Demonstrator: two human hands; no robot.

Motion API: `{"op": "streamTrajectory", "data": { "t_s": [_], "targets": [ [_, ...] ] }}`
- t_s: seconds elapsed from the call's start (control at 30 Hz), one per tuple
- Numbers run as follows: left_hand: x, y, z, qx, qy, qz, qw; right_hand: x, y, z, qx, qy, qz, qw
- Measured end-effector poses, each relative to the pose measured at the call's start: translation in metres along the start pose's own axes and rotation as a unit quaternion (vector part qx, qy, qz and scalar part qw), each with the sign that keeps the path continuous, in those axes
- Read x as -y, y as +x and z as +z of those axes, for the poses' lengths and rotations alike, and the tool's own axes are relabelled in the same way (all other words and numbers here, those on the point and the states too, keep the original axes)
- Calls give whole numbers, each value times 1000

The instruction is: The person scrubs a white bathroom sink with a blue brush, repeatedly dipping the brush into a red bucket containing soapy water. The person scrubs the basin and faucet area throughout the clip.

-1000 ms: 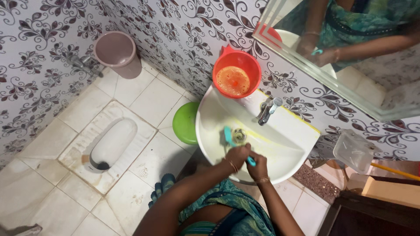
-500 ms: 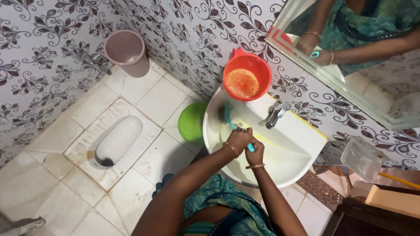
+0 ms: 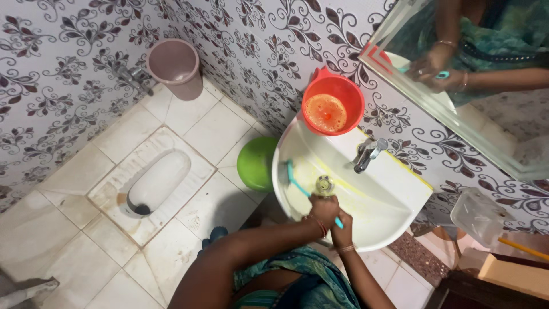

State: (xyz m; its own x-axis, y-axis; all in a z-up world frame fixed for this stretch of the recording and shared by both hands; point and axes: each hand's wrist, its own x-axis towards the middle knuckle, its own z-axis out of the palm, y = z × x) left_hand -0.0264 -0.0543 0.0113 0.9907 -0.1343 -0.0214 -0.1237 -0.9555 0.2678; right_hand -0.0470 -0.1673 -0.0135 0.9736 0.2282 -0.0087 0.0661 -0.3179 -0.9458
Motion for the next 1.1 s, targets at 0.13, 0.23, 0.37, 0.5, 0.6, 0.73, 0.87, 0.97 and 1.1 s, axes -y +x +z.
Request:
{"op": "streamTrajectory", "data": {
  "t_s": [0.13,0.23,0.37,0.5,0.6,0.73,0.87,0.97,1.1],
  "targets": [
    [45,56,-3,-72,14,23,997,2,67,31,-71,37,-55,995],
    [49,74,-8,-78,43,20,996,-3,85,26,-63,58,-60,995],
    [28,35,-10,7,-60,15,998,-8,47,0,0,-1,-46,999],
    [9,-29,-19,72,-163,93,980,5,-27,-26,31,-27,84,996],
    [-3,-49,-43,68,-162,159,972,28,-49,-39,3,1,170,986],
    [-8,-49,-95,-33,-92,186,978,75,-47,-42,-55,-82,-24,995],
    [-11,-53,-161,-170,-67,206,961,135,-41,-48,-109,-126,-84,982],
    [-17,-64,-207,-265,-73,212,938,184,-43,-59,-139,-177,-219,949],
    [-9,-53,-239,-346,-87,250,900,231,-24,-65,-155,-258,-266,916]
  ]
}}
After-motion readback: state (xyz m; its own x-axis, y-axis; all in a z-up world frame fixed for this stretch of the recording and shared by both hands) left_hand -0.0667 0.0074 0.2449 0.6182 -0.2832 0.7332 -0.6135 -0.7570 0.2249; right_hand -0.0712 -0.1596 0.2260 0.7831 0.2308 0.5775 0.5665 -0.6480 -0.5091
